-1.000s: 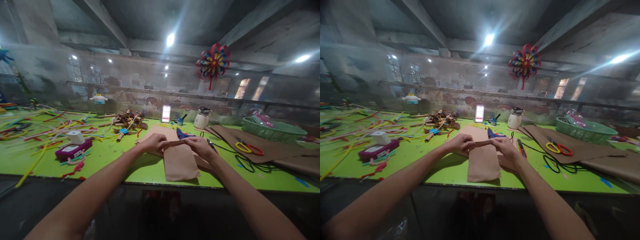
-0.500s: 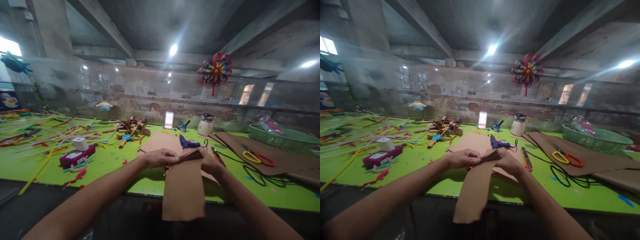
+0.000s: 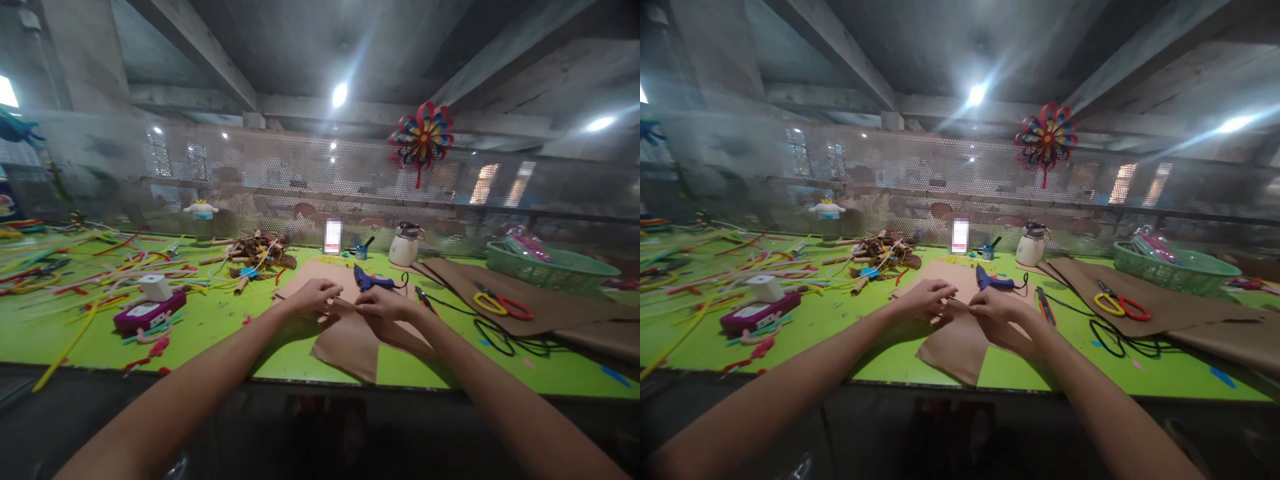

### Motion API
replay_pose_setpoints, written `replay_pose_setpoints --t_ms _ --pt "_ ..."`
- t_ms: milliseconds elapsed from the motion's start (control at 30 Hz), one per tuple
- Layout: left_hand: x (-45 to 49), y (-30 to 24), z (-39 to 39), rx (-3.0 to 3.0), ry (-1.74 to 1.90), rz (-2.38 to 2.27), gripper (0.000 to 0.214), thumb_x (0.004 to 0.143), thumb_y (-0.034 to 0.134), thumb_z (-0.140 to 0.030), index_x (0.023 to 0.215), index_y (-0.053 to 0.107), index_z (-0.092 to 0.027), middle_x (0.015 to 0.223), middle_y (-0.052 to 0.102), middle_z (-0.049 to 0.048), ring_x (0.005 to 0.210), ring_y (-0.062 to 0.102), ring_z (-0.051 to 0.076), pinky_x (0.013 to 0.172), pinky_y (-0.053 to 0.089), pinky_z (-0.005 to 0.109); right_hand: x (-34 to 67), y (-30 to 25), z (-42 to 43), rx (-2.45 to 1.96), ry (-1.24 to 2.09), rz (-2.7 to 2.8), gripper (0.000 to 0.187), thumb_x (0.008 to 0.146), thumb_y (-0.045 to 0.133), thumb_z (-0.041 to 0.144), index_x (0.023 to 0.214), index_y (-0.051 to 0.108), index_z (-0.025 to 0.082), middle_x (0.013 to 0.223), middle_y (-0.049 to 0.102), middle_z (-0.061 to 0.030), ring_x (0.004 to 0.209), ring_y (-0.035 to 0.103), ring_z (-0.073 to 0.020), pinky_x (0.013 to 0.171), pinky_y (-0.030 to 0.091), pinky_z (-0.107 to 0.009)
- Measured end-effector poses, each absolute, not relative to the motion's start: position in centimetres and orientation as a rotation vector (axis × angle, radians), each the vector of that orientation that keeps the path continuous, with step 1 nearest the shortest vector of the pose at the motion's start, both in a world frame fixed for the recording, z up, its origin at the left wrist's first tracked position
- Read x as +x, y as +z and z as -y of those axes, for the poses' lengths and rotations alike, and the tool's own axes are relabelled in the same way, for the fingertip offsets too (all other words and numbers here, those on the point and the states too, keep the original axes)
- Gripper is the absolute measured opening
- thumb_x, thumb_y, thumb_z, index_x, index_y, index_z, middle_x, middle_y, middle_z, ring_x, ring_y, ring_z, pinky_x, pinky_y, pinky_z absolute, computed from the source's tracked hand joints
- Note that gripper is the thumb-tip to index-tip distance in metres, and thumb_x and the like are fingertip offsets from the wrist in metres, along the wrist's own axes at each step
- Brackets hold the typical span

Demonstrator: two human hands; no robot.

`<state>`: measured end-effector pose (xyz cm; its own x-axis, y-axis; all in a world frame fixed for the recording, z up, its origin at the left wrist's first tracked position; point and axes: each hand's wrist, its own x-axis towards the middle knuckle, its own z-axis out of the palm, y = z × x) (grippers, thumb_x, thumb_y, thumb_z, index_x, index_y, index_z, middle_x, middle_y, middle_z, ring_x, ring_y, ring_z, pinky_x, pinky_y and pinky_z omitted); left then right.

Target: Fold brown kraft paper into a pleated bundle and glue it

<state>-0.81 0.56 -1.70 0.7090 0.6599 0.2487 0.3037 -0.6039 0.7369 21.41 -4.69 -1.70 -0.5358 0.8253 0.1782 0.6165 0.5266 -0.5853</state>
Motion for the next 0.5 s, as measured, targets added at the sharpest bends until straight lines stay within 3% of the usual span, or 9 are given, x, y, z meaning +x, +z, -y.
replay_pose_setpoints --t_ms 133,333,500 --pt "0.1 -3.1 -0.5 2.651 0.602 -0.691 0.040 0.081 0.051 -0.049 0.086 0.071 -0.015 0.074 0.058 0.0067 0.072 0.051 0.017 0.067 0.037 0.027 20.8 -3.4 4.2 -1.203 0.522 2.333 0.022 0.076 0.054 0.030 0.075 0.071 0.015 0.067 0.064 -0.0034 0.058 0.050 -0.0139 0.052 0.037 -0.023" --pt "0.7 -4.5 -1.1 2.805 0.705 -0.781 0.033 0.077 0.058 -0.047 0.088 0.073 -0.019 0.082 0.056 0.0084 0.087 0.049 0.021 0.074 0.036 0.028 20.2 -3.8 5.5 -1.170 0.405 2.306 0.025 0.079 0.054 0.031 0.076 0.071 0.013 0.065 0.064 -0.0043 0.056 0.049 -0.0130 0.051 0.035 -0.023" --pt "1.0 -4.8 -1.2 2.879 0.666 -0.726 0.031 0.078 0.058 -0.044 0.080 0.073 -0.017 0.072 0.056 0.0070 0.074 0.050 0.017 0.065 0.034 0.026 20.1 -3.9 5.9 -1.167 0.208 2.313 0.024 0.081 0.056 0.031 0.076 0.070 0.012 0.070 0.062 -0.0071 0.059 0.049 -0.0125 0.053 0.034 -0.023"
